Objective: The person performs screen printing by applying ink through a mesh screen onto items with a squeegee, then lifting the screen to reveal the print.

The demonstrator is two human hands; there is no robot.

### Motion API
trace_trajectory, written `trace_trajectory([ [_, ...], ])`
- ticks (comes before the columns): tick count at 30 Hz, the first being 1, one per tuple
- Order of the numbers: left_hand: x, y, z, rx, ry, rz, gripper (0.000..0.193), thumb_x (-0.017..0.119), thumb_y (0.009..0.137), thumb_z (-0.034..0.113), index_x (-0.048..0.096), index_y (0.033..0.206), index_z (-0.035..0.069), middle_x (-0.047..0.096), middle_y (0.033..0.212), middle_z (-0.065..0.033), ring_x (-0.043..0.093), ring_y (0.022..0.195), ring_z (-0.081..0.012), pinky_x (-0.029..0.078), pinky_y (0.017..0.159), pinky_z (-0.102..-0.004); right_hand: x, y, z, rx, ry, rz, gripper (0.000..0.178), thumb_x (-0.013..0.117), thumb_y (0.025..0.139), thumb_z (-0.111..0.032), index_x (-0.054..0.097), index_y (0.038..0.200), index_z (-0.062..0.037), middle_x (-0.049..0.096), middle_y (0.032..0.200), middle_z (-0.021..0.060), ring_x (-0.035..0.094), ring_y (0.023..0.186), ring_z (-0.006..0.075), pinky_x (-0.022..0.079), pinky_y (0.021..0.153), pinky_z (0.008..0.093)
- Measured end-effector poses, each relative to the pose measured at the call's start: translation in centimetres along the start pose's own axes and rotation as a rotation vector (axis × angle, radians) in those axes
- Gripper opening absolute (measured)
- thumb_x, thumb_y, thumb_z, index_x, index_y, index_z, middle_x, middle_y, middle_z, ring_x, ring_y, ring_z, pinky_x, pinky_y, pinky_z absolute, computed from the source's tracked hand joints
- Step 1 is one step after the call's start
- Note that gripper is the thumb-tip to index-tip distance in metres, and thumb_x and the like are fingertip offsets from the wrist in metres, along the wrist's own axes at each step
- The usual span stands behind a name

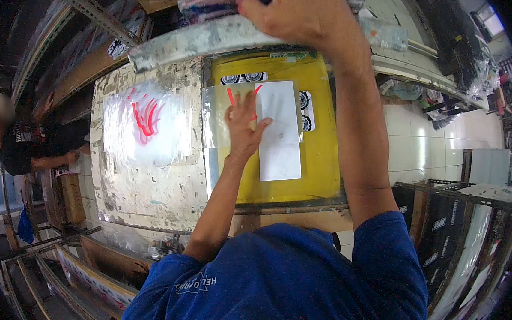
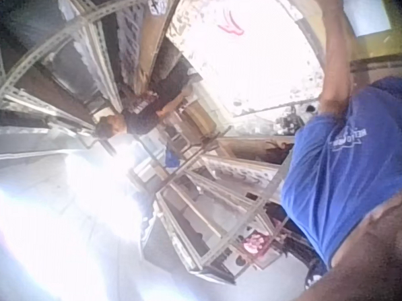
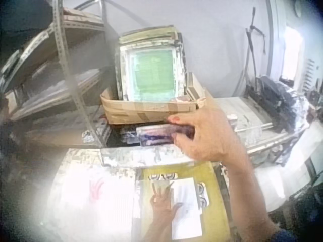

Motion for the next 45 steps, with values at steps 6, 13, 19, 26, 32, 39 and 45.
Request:
trace_trajectory([
  [6,-9.8,-0.5,3.1,-0.118,-0.909,0.554,0.097,0.087,0.068,0.043,0.042,0.14,-0.004,0.058,0.123,-0.0092,0.056,0.115,-0.0211,0.043,0.099,-0.0384,2.5,-8.7,-3.2,0.017,0.006,-0.064,0.043,0.076,0.073,-0.019,0.071,0.116,-0.0177,0.066,0.097,0.0101,0.061,0.085,0.0292,0.046,0.074,0.0378],
  [13,-8.5,-12.4,-2.5,-0.641,-0.666,0.189,0.098,0.094,0.053,0.018,0.048,0.137,-0.001,0.056,0.127,-0.0127,0.054,0.114,-0.0259,0.045,0.1,-0.0394,8.8,-18.7,-3.8,0.2,0.144,-0.264,0.041,0.07,0.078,-0.022,0.068,0.119,-0.0213,0.061,0.082,0.009,0.06,0.08,0.0299,0.043,0.074,0.0408],
  [19,-8.0,-14.4,-3.3,-0.305,0.232,0.136,0.078,0.091,0.05,0.035,0.064,0.116,0.003,0.054,0.131,-0.0147,0.045,0.119,-0.0356,0.033,0.102,-0.0479,16.3,-25.4,-3.1,0.204,-0.037,-0.582,0.059,0.077,0.067,-0.017,0.063,0.125,-0.0185,0.059,0.096,0.0073,0.053,0.095,0.0278,0.035,0.088,0.0447],
  [26,-7.8,-15.7,-4.0,-0.417,0.248,0.064,0.072,0.09,0.049,0.03,0.066,0.11,0.002,0.044,0.141,-0.0164,0.039,0.123,-0.0376,0.03,0.102,-0.0494,21.2,-22.4,2.4,0.208,0.0,-0.342,0.069,0.071,0.056,-0.011,0.062,0.124,-0.0191,0.057,0.106,0.0078,0.048,0.105,0.028,0.031,0.092,0.0481],
  [32,-8.1,-15.3,-3.6,-0.396,0.19,0.097,0.071,0.089,0.051,0.026,0.065,0.114,0.003,0.044,0.14,-0.0168,0.039,0.124,-0.0381,0.03,0.103,-0.0501,25.3,-15.5,10.2,0.168,-0.068,-0.228,0.066,0.071,0.06,-0.014,0.062,0.124,-0.0206,0.058,0.105,0.0073,0.049,0.104,0.0275,0.032,0.091,0.0467],
  [39,-8.2,-15.7,-3.6,-0.375,0.136,0.113,0.076,0.088,0.055,0.024,0.062,0.123,0.004,0.045,0.141,-0.0184,0.039,0.125,-0.0379,0.032,0.103,-0.0492,28.2,-8.0,16.0,0.125,-0.101,-0.19,0.056,0.07,0.069,-0.013,0.065,0.124,-0.0223,0.065,0.121,0.0112,0.055,0.111,0.0321,0.034,0.089,0.0442],
  [45,-8.0,-16.1,-3.9,-0.409,0.144,0.072,0.078,0.087,0.056,0.026,0.061,0.126,0.003,0.05,0.131,-0.0176,0.041,0.119,-0.0359,0.033,0.102,-0.0472,28.6,-7.0,18.2,0.213,0.15,-0.23,0.047,0.07,0.076,-0.014,0.067,0.122,-0.0209,0.068,0.117,0.0113,0.062,0.11,0.0317,0.04,0.093,0.0441],
])
Point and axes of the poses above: each hand's wrist, its own y-axis towards the middle knuckle, its own x-axis out of the palm, z = x × y, the point moved 4 cm from there along y, towards the middle knuckle
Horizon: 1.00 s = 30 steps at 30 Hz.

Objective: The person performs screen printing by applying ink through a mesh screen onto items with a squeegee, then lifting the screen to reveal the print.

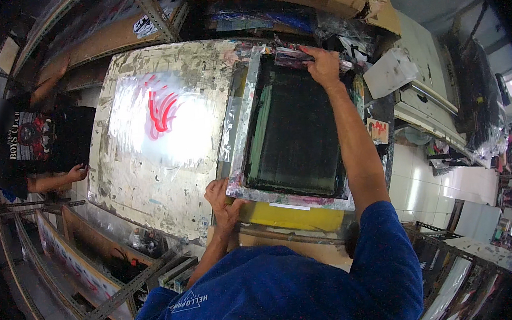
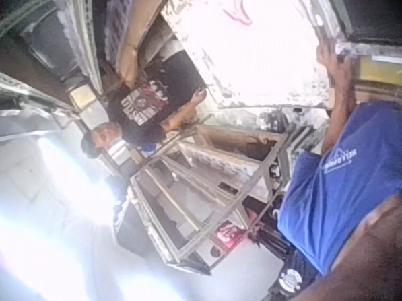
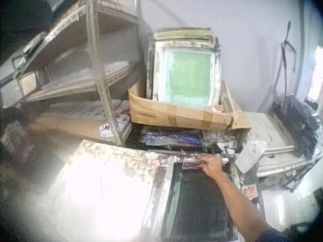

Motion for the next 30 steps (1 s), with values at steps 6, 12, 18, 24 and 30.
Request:
trace_trajectory([
  [6,0.6,-0.5,0.0,-0.073,-0.163,0.097,0.076,0.086,0.058,0.027,0.061,0.125,0.001,0.056,0.114,-0.0181,0.045,0.11,-0.0338,0.035,0.097,-0.044,-4.5,-5.4,-2.6,0.259,0.177,-0.02,0.052,0.074,0.075,-0.012,0.065,0.125,-0.0177,0.068,0.117,0.0146,0.064,0.109,0.0319,0.048,0.093,0.0377],
  [12,-2.1,1.8,4.0,0.028,-0.254,0.229,0.069,0.085,0.059,0.016,0.061,0.121,-0.002,0.055,0.109,-0.0161,0.047,0.105,-0.0325,0.038,0.095,-0.0408,-10.9,-15.7,-14.3,0.267,0.302,-0.183,0.055,0.073,0.071,-0.007,0.065,0.125,-0.0163,0.067,0.115,0.0156,0.063,0.109,0.032,0.048,0.093,0.0358],
  [18,-6.3,8.9,12.7,-0.022,-0.444,0.394,0.05,0.074,0.077,0.005,0.055,0.122,-0.005,0.053,0.117,-0.0154,0.05,0.109,-0.0269,0.038,0.099,-0.0388,-19.9,-15.4,-24.5,-0.057,-0.174,-0.027,0.056,0.074,0.07,-0.012,0.066,0.125,-0.0207,0.068,0.099,0.0158,0.062,0.092,0.0357,0.047,0.082,0.0408],
  [24,-2.3,12.7,9.6,-0.274,-0.658,0.276,0.063,0.072,0.087,0.016,0.04,0.139,-0.004,0.054,0.125,-0.0154,0.049,0.117,-0.0257,0.038,0.096,-0.0367,-23.8,-7.4,-22.3,-0.135,-0.091,0.098,0.048,0.075,0.074,-0.023,0.068,0.121,-0.0205,0.069,0.093,0.0177,0.066,0.085,0.0315,0.05,0.077,0.0376],
  [30,3.5,7.5,1.9,-0.156,0.406,0.247,0.031,0.073,0.083,0.025,0.068,0.108,0.006,0.06,0.107,-0.0141,0.054,0.103,-0.0323,0.04,0.086,-0.0441,-25.9,-2.4,-22.0,-0.205,-0.183,0.17,0.041,0.073,0.078,-0.025,0.069,0.117,-0.0149,0.071,0.094,0.0175,0.067,0.08,0.0287,0.051,0.075,0.0346],
])
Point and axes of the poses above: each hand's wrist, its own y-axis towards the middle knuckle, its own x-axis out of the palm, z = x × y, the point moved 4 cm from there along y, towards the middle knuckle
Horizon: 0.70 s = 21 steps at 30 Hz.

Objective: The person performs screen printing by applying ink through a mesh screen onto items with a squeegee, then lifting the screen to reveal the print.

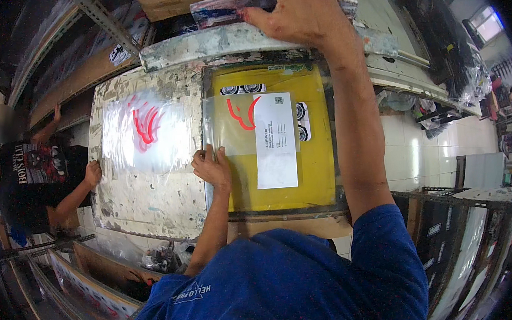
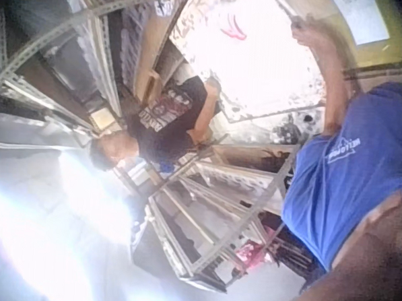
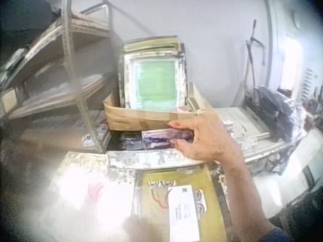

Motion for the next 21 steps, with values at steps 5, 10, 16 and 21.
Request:
trace_trajectory([
  [5,0.6,0.3,1.5,0.236,-0.346,0.147,0.013,0.072,0.085,0.017,0.072,0.091,0.006,0.063,0.072,-0.0123,0.057,0.065,-0.0246,0.044,0.062,-0.0358,-1.6,1.7,-0.5,0.143,0.124,-0.089,0.039,0.073,0.074,-0.026,0.073,0.108,-0.0072,0.072,0.093,0.0186,0.067,0.073,0.027,0.051,0.07,0.0345],
  [10,-2.5,3.3,1.8,-0.235,-0.734,0.027,0.015,0.068,0.09,0.013,0.07,0.088,-0.002,0.066,0.074,-0.0096,0.057,0.065,-0.0175,0.045,0.063,-0.0309,-1.2,2.0,-0.4,0.146,0.161,-0.098,0.039,0.073,0.075,-0.026,0.072,0.109,-0.0068,0.073,0.096,0.0169,0.067,0.076,0.0268,0.052,0.072,0.0339],
  [16,-5.4,7.3,-5.1,-0.326,-0.994,0.137,0.02,0.067,0.092,0.012,0.068,0.091,-0.008,0.066,0.08,-0.0038,0.056,0.074,-0.0095,0.048,0.072,-0.0258,-0.6,2.1,0.1,0.108,0.159,-0.072,0.042,0.073,0.077,-0.028,0.071,0.114,-0.0082,0.073,0.101,0.0154,0.068,0.083,0.026,0.052,0.077,0.0329],
  [21,-8.8,8.3,-15.8,-0.381,-0.696,0.238,0.022,0.066,0.092,0.013,0.067,0.093,-0.009,0.066,0.08,-0.0066,0.057,0.075,-0.0128,0.048,0.072,-0.028,-0.7,2.0,-0.5,0.229,0.154,-0.126,0.041,0.072,0.078,-0.027,0.071,0.114,-0.0079,0.073,0.098,0.0165,0.068,0.083,0.0256,0.052,0.078,0.0346],
])
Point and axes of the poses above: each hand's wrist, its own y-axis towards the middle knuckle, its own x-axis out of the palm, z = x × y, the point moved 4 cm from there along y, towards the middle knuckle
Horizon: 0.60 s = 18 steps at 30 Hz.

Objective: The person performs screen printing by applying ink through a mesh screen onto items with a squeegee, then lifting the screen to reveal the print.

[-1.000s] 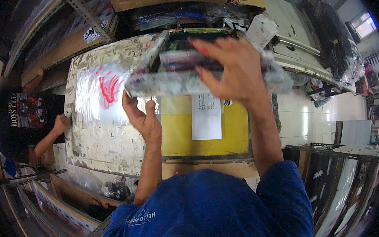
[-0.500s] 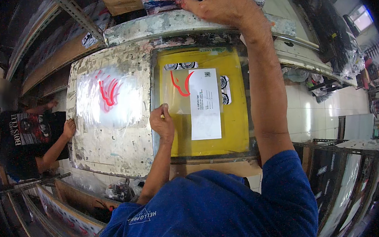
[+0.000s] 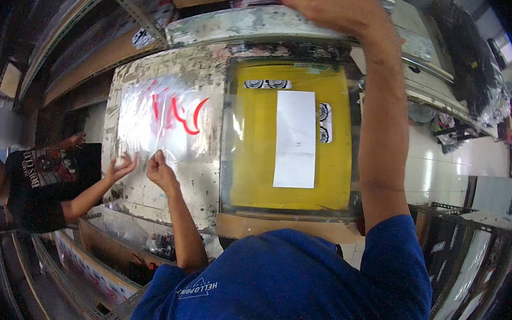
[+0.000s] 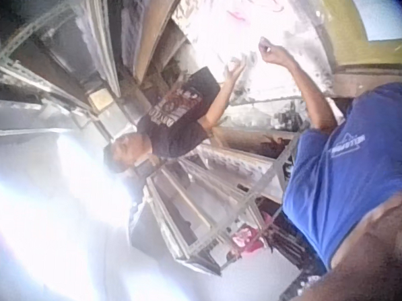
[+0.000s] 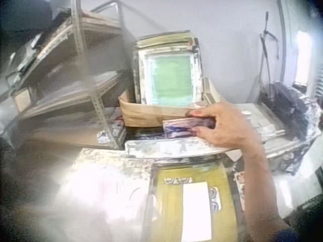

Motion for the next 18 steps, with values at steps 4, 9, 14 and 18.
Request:
trace_trajectory([
  [4,-6.7,3.2,-2.4,0.117,0.327,0.265,0.036,0.063,0.094,0.023,0.063,0.116,-0.006,0.066,0.099,-0.0171,0.06,0.084,-0.0267,0.049,0.078,-0.0379,0.8,0.4,4.0,-0.162,-0.059,0.053,0.042,0.073,0.082,-0.029,0.068,0.123,-0.02,0.07,0.103,0.0152,0.066,0.09,0.0284,0.049,0.085,0.0359],
  [9,-5.5,0.7,4.3,0.709,0.922,0.728,0.039,0.063,0.094,0.033,0.065,0.113,0.0,0.063,0.105,-0.0197,0.06,0.095,-0.0346,0.047,0.083,-0.0466,1.1,0.1,4.4,-0.169,-0.169,0.101,0.04,0.072,0.084,-0.028,0.067,0.123,-0.0173,0.067,0.113,0.016,0.063,0.102,0.0291,0.046,0.091,0.0376],
  [14,4.3,-2.0,3.5,0.682,0.64,0.01,0.03,0.076,0.078,0.015,0.071,0.108,0.013,0.064,0.1,-0.008,0.059,0.094,-0.0275,0.042,0.082,-0.0418,0.8,0.1,2.7,-0.179,-0.176,0.098,0.039,0.071,0.084,-0.03,0.069,0.12,-0.0154,0.069,0.107,0.0161,0.065,0.094,0.0287,0.048,0.085,0.0367],
  [18,8.1,-2.8,0.1,0.489,0.805,-0.053,0.023,0.077,0.077,0.018,0.074,0.099,0.014,0.065,0.098,-0.0057,0.059,0.091,-0.0246,0.042,0.078,-0.0417,1.1,0.7,4.2,-0.207,-0.089,0.11,0.04,0.072,0.082,-0.039,0.072,0.116,-0.018,0.071,0.101,0.016,0.068,0.088,0.0295,0.051,0.08,0.0383],
])
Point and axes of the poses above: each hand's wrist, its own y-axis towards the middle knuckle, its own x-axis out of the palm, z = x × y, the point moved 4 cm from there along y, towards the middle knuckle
